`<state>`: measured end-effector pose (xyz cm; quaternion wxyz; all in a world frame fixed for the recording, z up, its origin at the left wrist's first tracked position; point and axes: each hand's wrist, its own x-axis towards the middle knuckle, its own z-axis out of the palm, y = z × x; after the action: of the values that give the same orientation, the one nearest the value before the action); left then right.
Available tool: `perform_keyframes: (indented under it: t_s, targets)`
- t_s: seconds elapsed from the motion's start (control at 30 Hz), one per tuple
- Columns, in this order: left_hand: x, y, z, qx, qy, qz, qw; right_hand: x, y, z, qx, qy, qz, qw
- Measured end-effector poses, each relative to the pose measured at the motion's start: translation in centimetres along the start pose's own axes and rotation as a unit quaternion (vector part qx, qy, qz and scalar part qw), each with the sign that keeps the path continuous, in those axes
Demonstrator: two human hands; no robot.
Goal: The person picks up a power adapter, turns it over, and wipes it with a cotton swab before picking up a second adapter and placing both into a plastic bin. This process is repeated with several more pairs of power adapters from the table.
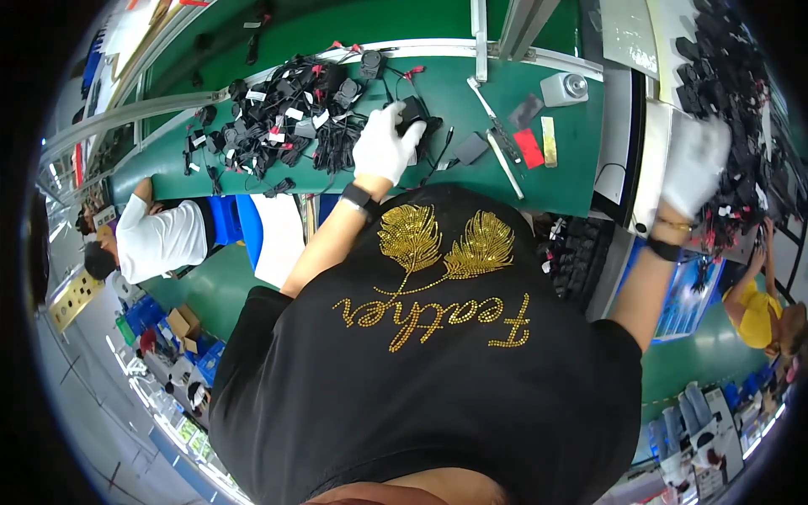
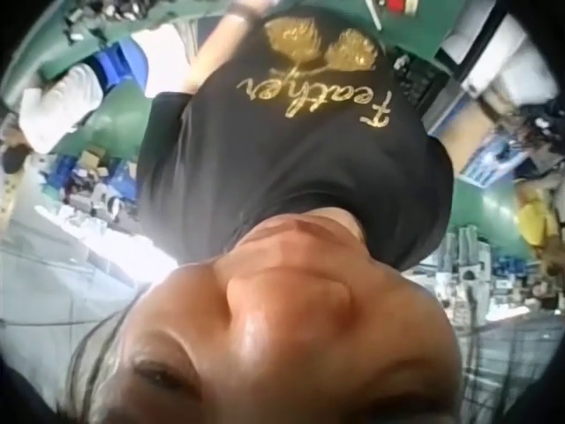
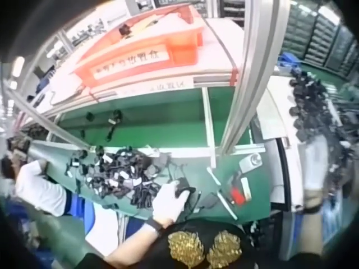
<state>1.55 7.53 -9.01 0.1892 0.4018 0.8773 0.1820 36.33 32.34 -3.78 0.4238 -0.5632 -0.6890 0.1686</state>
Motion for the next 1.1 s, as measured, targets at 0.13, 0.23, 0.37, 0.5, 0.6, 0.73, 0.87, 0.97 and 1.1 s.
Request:
perform_keyframes:
  t_s: [0.13, 0.23, 0.37, 0.5, 0.6, 0.73, 0.87, 0.97, 1.1]
  targets:
    - [4.0, 1.3, 0.8, 0.129, -0.084, 0.005, 0.988, -13.8, -8.8, 8.2, 0.031, -0.364, -0.041, 0.930]
    - [5.5, 0.8, 1.7, 0.168, -0.129, 0.048, 0.976, -18.0, -10.7, 13.5, -0.122, -0.464, -0.108, 0.870]
    - [5.0, -2.7, 2.2, 0.051, -0.058, 0.083, 0.994, -19.4, -10.1, 17.1, -0.209, -0.490, -0.174, 0.828]
    - [4.9, -6.2, 0.2, -0.456, -0.160, -0.071, 0.873, -19.3, -10.1, 15.6, -0.135, -0.487, -0.132, 0.853]
    - [3.8, -7.1, -3.6, -0.769, -0.238, 0.003, 0.593, -17.5, -12.0, 12.7, 0.012, -0.495, 0.002, 0.869]
    - [1.8, -4.9, -8.5, -0.804, -0.216, 0.001, 0.553, -15.0, -15.9, 8.7, 0.217, -0.425, 0.088, 0.874]
    - [0.2, -1.8, -11.2, -0.852, -0.208, -0.016, 0.479, -13.3, -18.2, 6.3, 0.365, -0.357, 0.156, 0.846]
    - [-0.1, -0.5, -11.9, -0.871, -0.264, -0.043, 0.412, -12.9, -19.2, 6.0, 0.627, -0.304, 0.152, 0.701]
    - [-0.4, 0.3, -11.7, -0.880, -0.338, -0.024, 0.333, -12.8, -20.5, 6.7, 0.736, -0.323, 0.183, 0.567]
